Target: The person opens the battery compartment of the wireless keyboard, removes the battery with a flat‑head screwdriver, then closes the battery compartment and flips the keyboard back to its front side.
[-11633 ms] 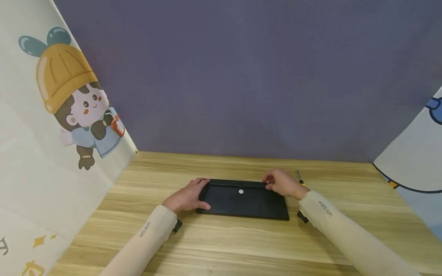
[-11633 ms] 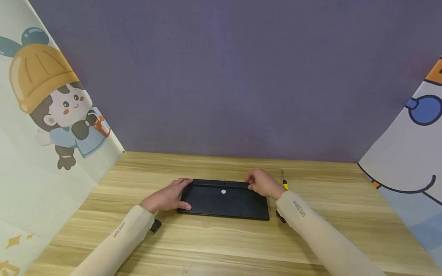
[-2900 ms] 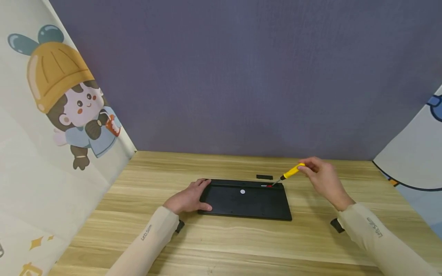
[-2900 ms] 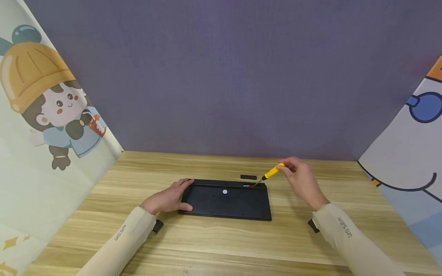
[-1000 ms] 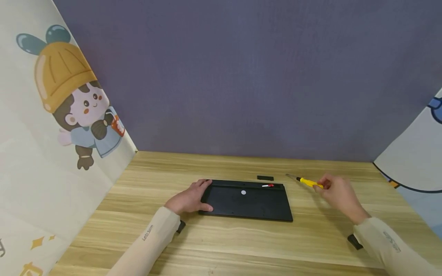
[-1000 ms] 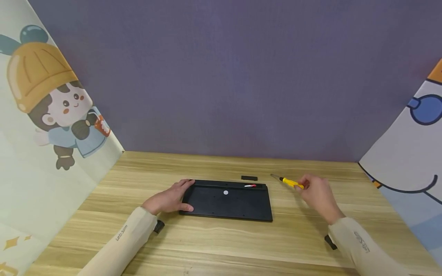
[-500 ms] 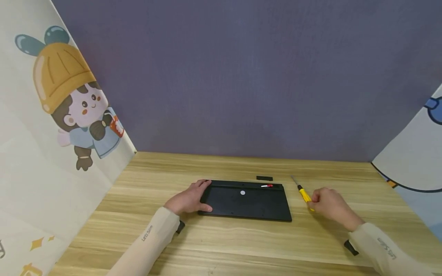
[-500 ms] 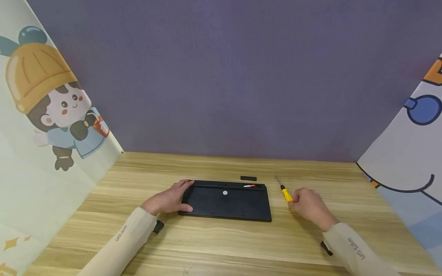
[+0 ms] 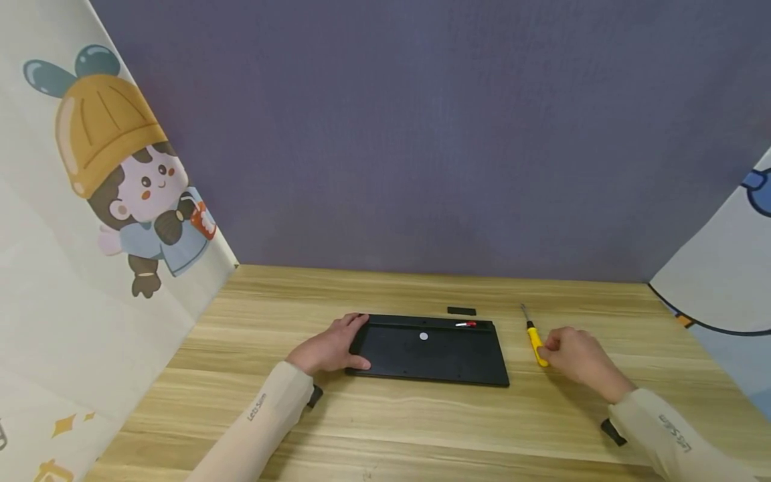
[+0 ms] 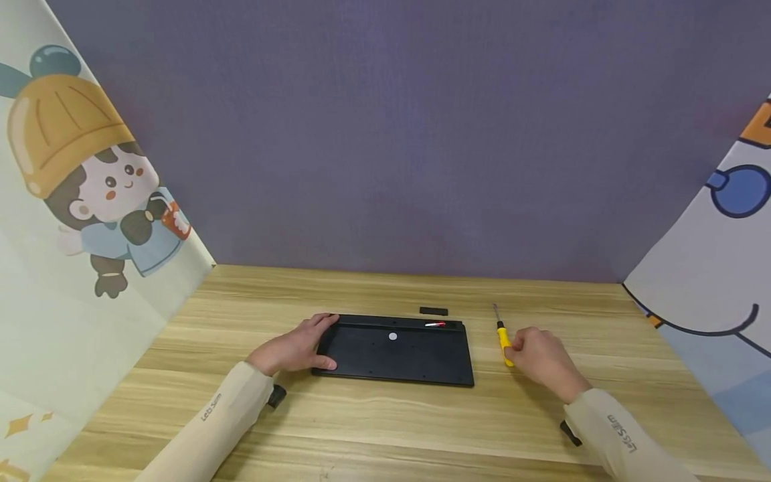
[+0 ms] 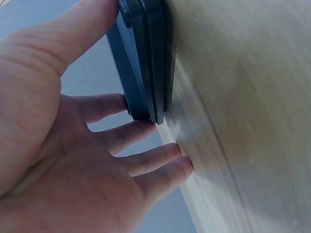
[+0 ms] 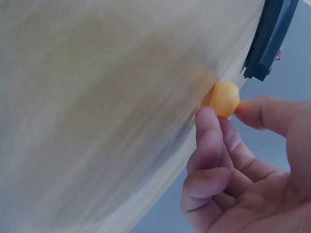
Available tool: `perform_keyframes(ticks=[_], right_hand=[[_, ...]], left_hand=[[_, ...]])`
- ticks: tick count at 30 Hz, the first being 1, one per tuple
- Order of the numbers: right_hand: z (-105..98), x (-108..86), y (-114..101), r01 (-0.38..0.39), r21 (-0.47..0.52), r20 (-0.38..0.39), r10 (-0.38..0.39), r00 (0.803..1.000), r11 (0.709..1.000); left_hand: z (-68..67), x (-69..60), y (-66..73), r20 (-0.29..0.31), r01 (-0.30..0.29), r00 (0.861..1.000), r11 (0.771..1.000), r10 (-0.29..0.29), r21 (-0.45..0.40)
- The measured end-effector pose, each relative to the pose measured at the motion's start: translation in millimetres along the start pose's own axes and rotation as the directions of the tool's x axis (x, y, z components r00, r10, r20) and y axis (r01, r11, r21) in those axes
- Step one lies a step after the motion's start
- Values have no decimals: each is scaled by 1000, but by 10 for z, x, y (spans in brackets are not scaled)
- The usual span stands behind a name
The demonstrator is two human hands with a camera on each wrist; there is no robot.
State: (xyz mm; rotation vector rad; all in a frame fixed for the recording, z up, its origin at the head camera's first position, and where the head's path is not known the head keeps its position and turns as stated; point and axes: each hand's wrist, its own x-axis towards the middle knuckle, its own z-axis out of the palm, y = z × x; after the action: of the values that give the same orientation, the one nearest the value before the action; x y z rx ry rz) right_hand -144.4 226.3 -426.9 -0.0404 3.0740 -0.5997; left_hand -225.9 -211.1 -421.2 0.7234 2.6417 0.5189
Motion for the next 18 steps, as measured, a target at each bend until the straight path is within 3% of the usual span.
perform_keyframes(ticks=[10, 18], right_hand=[[2, -4, -5, -14, 33, 10, 14, 1000, 999], [-45, 60, -85, 80, 43, -116, -75, 990, 996]], left_hand=[[-2, -2, 2, -2, -6, 1000, 1000, 6, 4], [-2, -4, 7, -6, -9, 1000, 1000, 9, 6]])
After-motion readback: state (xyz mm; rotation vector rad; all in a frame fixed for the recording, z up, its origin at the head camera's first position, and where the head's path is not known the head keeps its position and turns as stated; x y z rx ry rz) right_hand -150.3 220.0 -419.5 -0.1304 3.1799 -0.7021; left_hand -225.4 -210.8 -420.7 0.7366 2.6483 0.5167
